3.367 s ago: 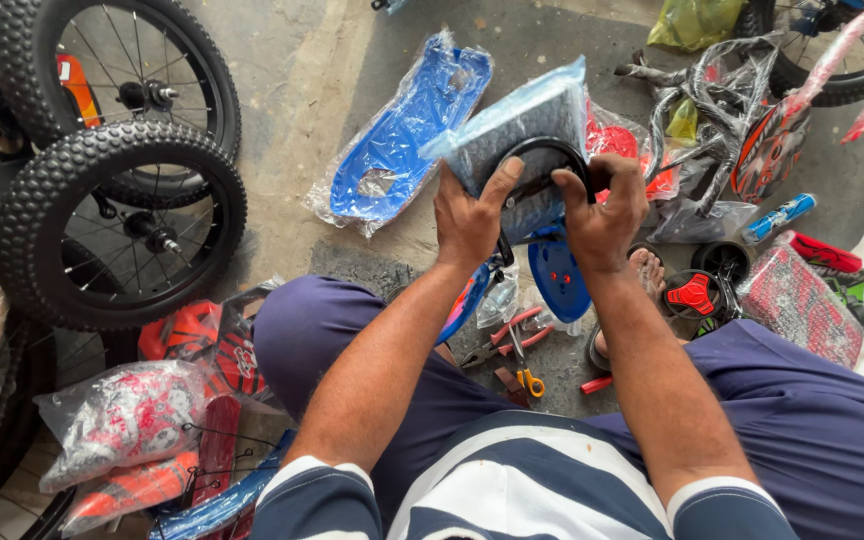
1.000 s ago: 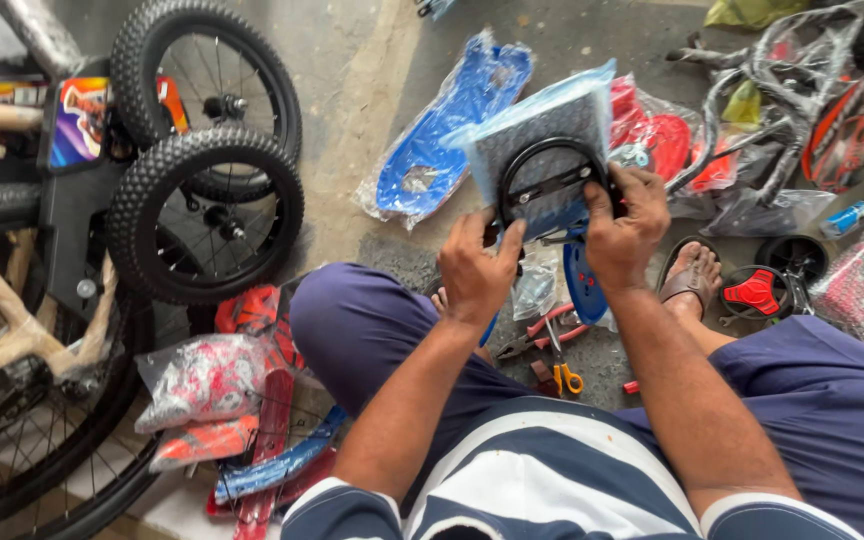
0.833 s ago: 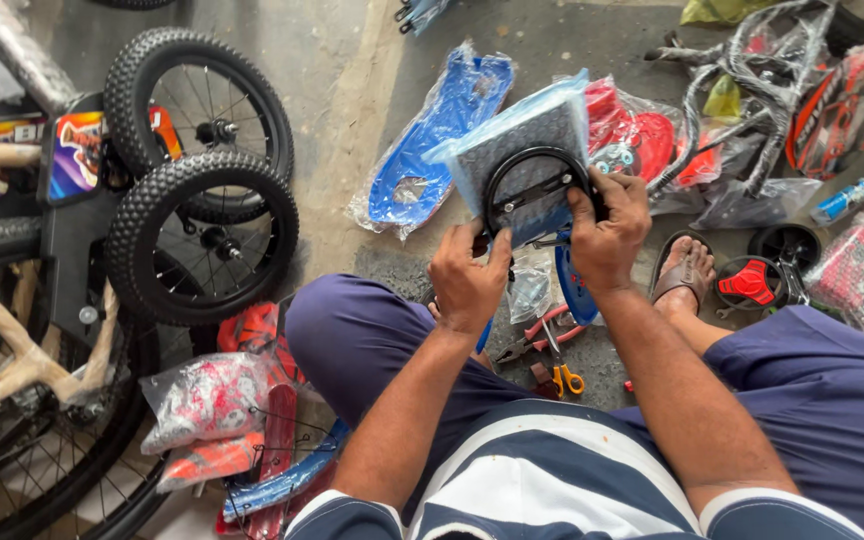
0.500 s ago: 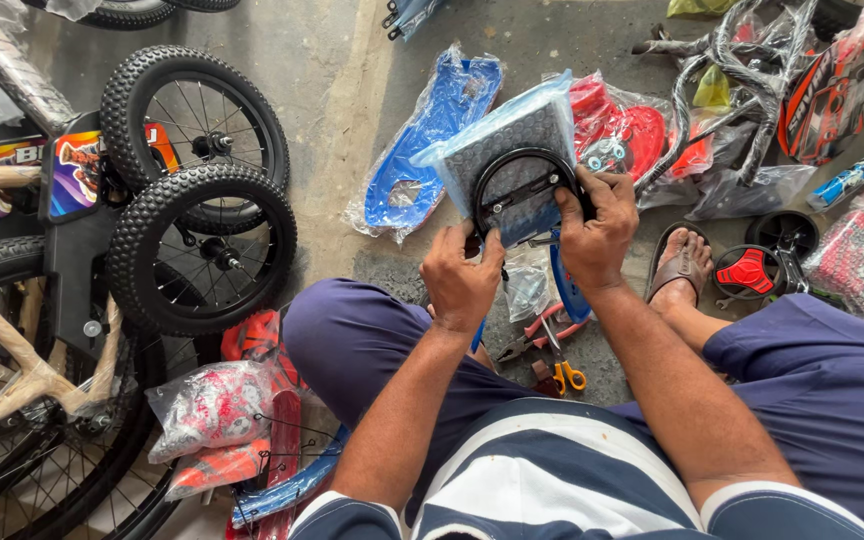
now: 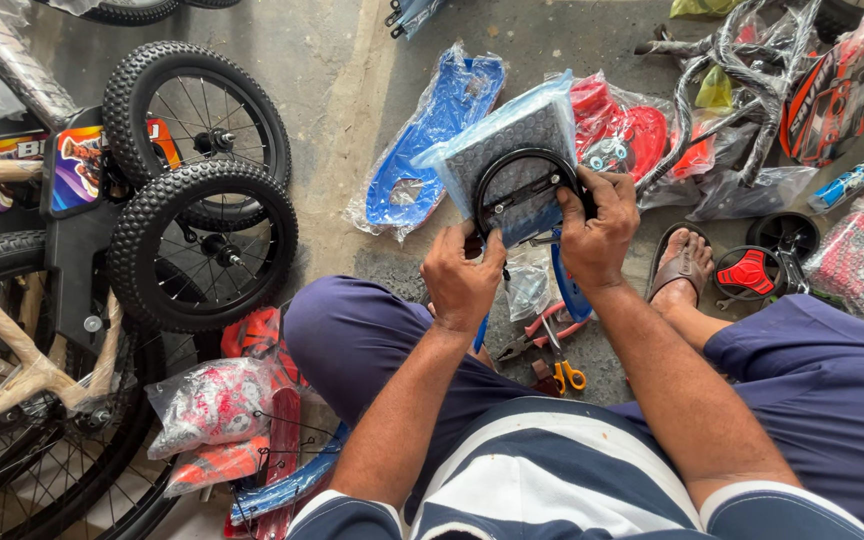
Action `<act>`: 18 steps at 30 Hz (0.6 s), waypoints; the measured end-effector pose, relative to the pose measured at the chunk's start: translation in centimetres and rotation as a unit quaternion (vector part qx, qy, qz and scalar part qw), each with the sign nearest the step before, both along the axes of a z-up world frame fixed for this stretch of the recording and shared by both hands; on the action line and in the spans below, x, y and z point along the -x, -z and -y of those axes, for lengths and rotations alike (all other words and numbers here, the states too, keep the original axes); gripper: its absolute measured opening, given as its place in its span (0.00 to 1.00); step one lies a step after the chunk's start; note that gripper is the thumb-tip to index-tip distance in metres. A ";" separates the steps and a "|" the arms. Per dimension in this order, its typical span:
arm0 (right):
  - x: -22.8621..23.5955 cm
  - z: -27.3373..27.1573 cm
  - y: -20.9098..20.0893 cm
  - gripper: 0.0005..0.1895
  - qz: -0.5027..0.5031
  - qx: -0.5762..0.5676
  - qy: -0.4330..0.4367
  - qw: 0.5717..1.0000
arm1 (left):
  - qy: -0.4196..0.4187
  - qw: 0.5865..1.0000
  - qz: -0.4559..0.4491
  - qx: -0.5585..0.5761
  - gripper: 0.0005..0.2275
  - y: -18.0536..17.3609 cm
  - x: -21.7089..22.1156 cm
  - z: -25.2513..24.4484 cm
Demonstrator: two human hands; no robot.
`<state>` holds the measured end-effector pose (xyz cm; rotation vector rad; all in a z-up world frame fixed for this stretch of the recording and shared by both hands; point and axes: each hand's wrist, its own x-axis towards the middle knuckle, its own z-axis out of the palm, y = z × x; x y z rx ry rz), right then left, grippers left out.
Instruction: The person sits on the floor and assembles a blue plastic bicycle seat onto a black metal frame. They use pliers to tighten the metal clamps securing the seat to the frame and adjust the position of the seat components.
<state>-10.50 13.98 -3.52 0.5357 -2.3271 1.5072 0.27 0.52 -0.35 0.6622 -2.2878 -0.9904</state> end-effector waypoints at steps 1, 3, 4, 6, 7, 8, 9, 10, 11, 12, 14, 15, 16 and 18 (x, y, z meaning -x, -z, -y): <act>0.0 0.0 0.0 0.14 -0.002 0.002 -0.001 1.000 | -0.002 1.000 0.005 -0.014 0.13 0.0 0.0 0.0; 0.1 -0.1 0.0 0.13 -0.007 0.007 -0.004 1.000 | -0.006 0.999 0.015 -0.043 0.13 0.1 0.0 -0.1; 0.1 -0.1 -0.1 0.13 -0.003 0.008 -0.005 1.000 | -0.003 0.999 0.010 -0.039 0.13 0.1 0.0 -0.2; 0.2 0.0 -0.2 0.13 0.002 0.011 -0.007 1.000 | 0.003 1.000 -0.001 -0.028 0.13 0.1 0.0 -0.1; 0.2 0.0 -0.2 0.13 0.000 0.010 -0.007 1.000 | 0.002 1.000 -0.003 -0.016 0.13 0.2 -0.1 -0.1; 0.2 0.0 -0.2 0.13 -0.003 0.008 -0.007 1.000 | 0.001 1.000 -0.005 -0.004 0.13 0.2 -0.1 -0.1; 0.2 0.0 -0.2 0.13 -0.005 0.006 -0.007 1.000 | -0.001 1.000 -0.007 0.008 0.13 0.3 -0.1 -0.1; 0.3 0.0 -0.3 0.13 0.002 0.008 -0.008 1.000 | 0.003 1.000 -0.003 -0.005 0.13 0.4 0.0 -0.1; 0.3 -0.1 -0.3 0.13 0.009 0.009 -0.009 1.000 | 0.006 1.000 0.001 -0.019 0.13 0.4 0.0 -0.1; 0.4 -0.1 -0.2 0.13 0.016 0.010 -0.010 1.000 | 0.009 0.999 0.005 -0.033 0.13 0.5 0.0 -0.1; 0.4 -0.2 -0.2 0.12 0.001 0.005 -0.010 1.000 | 0.002 1.000 0.005 -0.003 0.13 0.6 0.0 -0.1; 0.4 -0.2 -0.1 0.12 -0.007 0.002 -0.011 1.000 | -0.002 1.000 0.005 0.012 0.13 0.6 0.0 -0.1; 0.4 -0.2 0.0 0.12 -0.004 0.003 -0.013 1.000 | -0.006 1.000 0.002 0.019 0.13 0.6 -0.1 -0.1; 0.5 -0.2 0.1 0.12 0.001 0.005 -0.016 1.000 | -0.013 0.999 -0.007 0.033 0.13 0.6 -0.1 -0.1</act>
